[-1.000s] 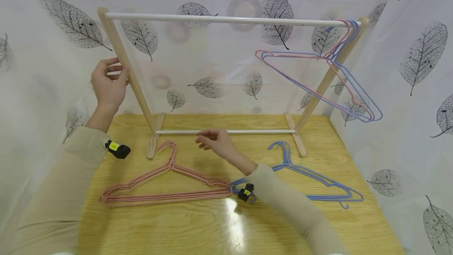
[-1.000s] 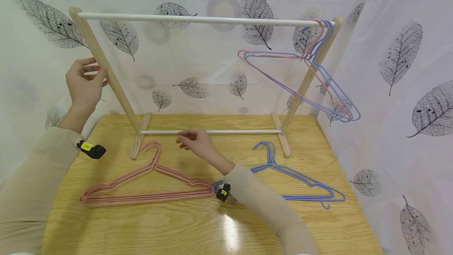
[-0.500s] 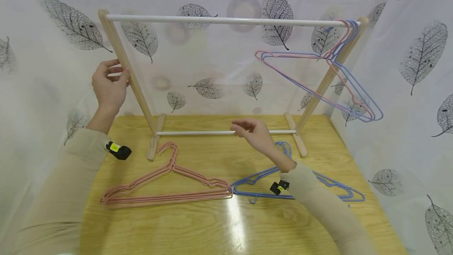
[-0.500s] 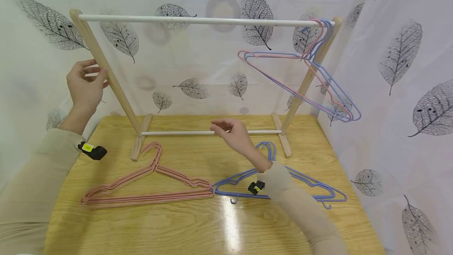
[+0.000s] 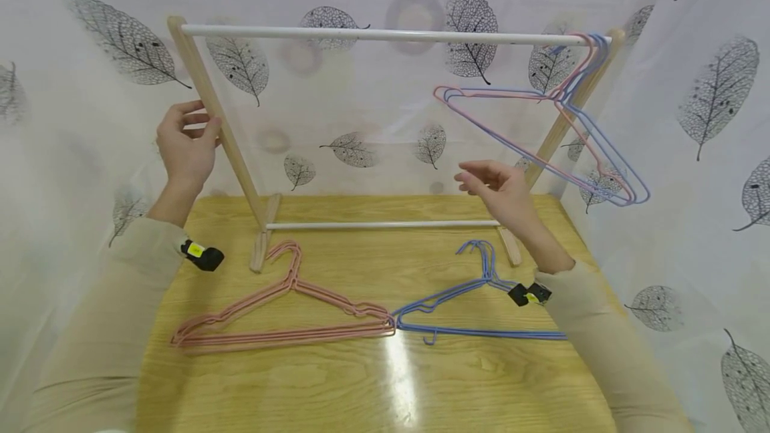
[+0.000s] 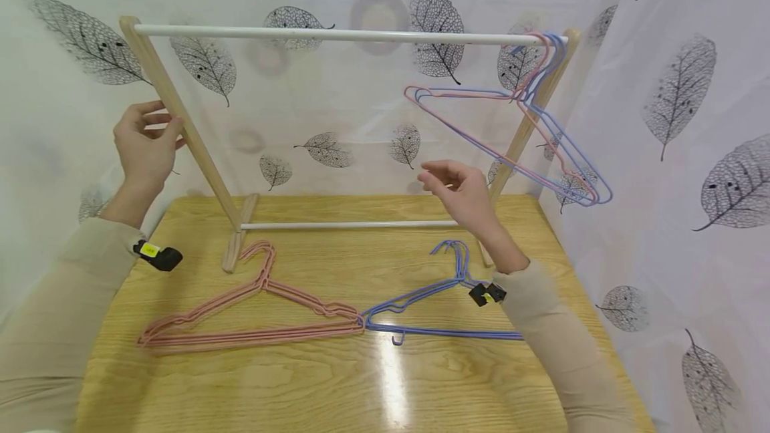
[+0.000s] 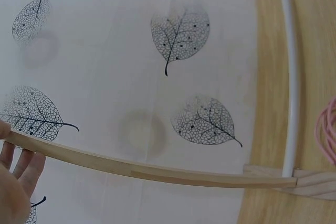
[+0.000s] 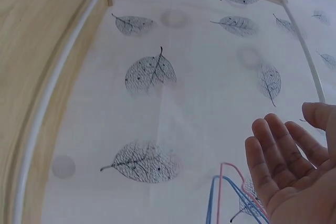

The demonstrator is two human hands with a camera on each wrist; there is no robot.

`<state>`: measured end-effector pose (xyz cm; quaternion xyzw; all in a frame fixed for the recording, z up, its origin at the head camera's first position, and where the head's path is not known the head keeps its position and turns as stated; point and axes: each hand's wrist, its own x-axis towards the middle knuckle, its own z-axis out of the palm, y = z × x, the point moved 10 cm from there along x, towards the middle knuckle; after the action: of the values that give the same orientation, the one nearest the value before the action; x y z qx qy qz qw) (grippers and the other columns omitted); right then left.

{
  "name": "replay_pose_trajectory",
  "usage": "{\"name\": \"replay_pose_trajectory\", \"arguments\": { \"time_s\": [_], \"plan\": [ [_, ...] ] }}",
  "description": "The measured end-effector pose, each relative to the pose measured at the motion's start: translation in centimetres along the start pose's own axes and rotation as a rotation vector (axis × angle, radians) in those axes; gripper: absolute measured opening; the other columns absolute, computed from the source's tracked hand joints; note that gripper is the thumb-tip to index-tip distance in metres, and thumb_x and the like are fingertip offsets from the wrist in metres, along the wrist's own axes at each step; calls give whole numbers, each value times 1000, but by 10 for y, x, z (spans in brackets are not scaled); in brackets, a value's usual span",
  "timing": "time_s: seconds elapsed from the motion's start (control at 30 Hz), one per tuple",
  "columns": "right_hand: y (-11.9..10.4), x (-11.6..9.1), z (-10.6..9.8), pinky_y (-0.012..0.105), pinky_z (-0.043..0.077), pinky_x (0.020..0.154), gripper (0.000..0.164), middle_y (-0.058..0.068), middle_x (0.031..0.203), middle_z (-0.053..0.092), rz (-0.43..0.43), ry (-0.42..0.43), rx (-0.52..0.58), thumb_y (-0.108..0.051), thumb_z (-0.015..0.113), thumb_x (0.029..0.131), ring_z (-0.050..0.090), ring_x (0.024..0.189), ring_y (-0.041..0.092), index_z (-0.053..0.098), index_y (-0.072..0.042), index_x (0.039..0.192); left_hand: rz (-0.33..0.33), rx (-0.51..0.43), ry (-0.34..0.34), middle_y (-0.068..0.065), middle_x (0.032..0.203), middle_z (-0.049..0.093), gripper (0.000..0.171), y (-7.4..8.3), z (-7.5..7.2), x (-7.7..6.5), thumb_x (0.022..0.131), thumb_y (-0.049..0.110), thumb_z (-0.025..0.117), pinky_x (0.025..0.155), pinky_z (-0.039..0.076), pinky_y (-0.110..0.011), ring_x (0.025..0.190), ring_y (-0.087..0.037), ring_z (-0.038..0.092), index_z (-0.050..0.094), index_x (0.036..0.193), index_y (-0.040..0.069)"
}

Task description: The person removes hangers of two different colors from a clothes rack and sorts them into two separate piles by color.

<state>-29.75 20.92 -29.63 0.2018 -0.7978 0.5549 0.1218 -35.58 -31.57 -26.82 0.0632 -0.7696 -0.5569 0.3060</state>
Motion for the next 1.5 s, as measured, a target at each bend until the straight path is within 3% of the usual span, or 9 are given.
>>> {"name": "replay_pose_trajectory", "arguments": {
  "time_s": [0.1,0.37,0.67,0.77,1.13,1.5],
  "plan": [
    [-9,6,-25,13,65,78,27,-28,97,76,-17,47,-58,-8,67,103,75,83,-1,71,8,124,-2,-2,0,19,96,58,34,-1,1,1,102,19,69,71,60,-3,77,1,59,68,135,16],
    [-20,16,-91,4,59,71,21,-28,92,76,7,193,-182,-18,74,101,72,79,-9,78,-10,120,5,0,-9,19,95,58,33,1,3,2,102,20,69,71,61,-3,76,1,59,68,134,16],
    [-30,25,-142,-1,53,67,29,-40,84,68,-1,320,-358,-20,75,100,68,75,-16,77,0,121,11,5,2,20,94,58,32,5,2,1,101,19,69,69,60,-3,75,3,59,68,133,14],
    [-31,28,-156,-2,52,68,32,-38,84,69,18,349,-402,-21,74,100,66,75,-18,76,2,122,14,8,2,20,94,58,32,5,2,0,101,19,69,69,60,-2,75,3,59,68,133,14],
    [-21,27,-183,-2,49,68,36,-44,81,62,74,414,-459,-26,73,99,61,74,-19,77,2,121,18,16,2,21,94,58,33,3,1,0,101,19,69,69,60,-2,75,4,59,68,134,14],
    [-18,28,-184,2,46,71,38,-47,76,58,77,422,-494,-29,74,99,58,72,-20,77,3,119,29,2,12,21,93,59,32,2,-1,1,101,17,70,68,60,-2,74,3,59,69,133,13]
  ]
}}
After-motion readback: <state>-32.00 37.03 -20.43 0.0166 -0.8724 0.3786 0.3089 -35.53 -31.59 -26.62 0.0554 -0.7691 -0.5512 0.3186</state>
